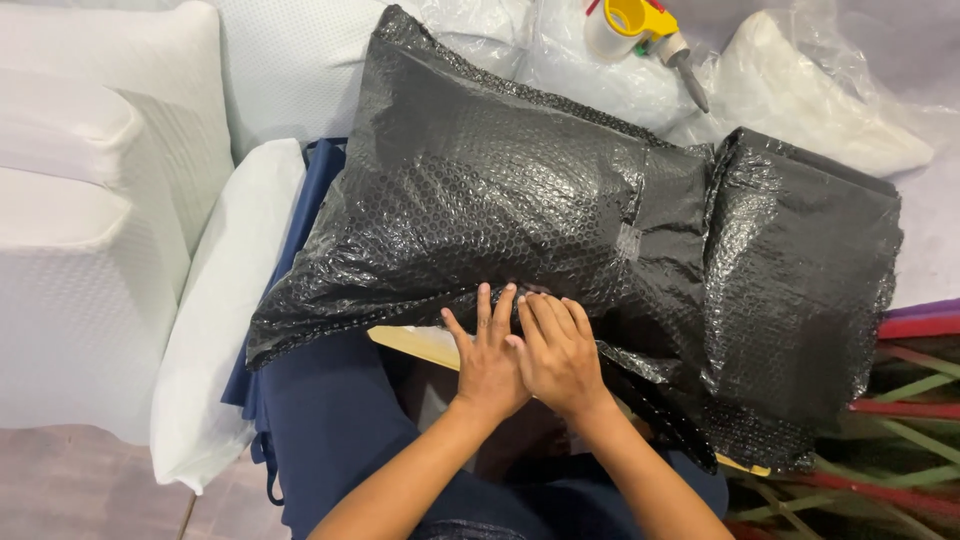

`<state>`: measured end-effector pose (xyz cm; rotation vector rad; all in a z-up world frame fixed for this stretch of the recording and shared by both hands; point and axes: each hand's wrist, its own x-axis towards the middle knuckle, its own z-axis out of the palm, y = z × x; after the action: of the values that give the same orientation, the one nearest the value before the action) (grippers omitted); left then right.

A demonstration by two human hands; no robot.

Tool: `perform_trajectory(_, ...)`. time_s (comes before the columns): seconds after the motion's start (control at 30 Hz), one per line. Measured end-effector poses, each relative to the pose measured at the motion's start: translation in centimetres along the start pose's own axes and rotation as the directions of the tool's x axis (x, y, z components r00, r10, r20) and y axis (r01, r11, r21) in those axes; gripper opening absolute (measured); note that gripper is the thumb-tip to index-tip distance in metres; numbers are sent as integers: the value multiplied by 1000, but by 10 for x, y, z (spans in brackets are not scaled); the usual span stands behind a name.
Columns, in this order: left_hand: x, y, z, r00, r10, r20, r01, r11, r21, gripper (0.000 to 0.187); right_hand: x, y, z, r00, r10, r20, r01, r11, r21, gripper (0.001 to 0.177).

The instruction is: Wrapping a white pillow in a black bubble wrap mailer and sealing it with a tape dispenser.

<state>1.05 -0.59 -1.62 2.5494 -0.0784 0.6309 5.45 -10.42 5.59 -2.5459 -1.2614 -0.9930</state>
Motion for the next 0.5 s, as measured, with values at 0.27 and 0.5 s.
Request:
perform_trajectory(0.27, 0, -3, -5, 993, 19, 115, -20, 1000, 8, 43, 2, -10, -11, 996, 84, 0, -84, 996, -12, 53)
perform_trajectory(0.5, 4, 0, -17, 996, 65, 63, -65, 998, -13, 44, -17, -5, -18, 988, 152, 3, -151, 987, 45, 45)
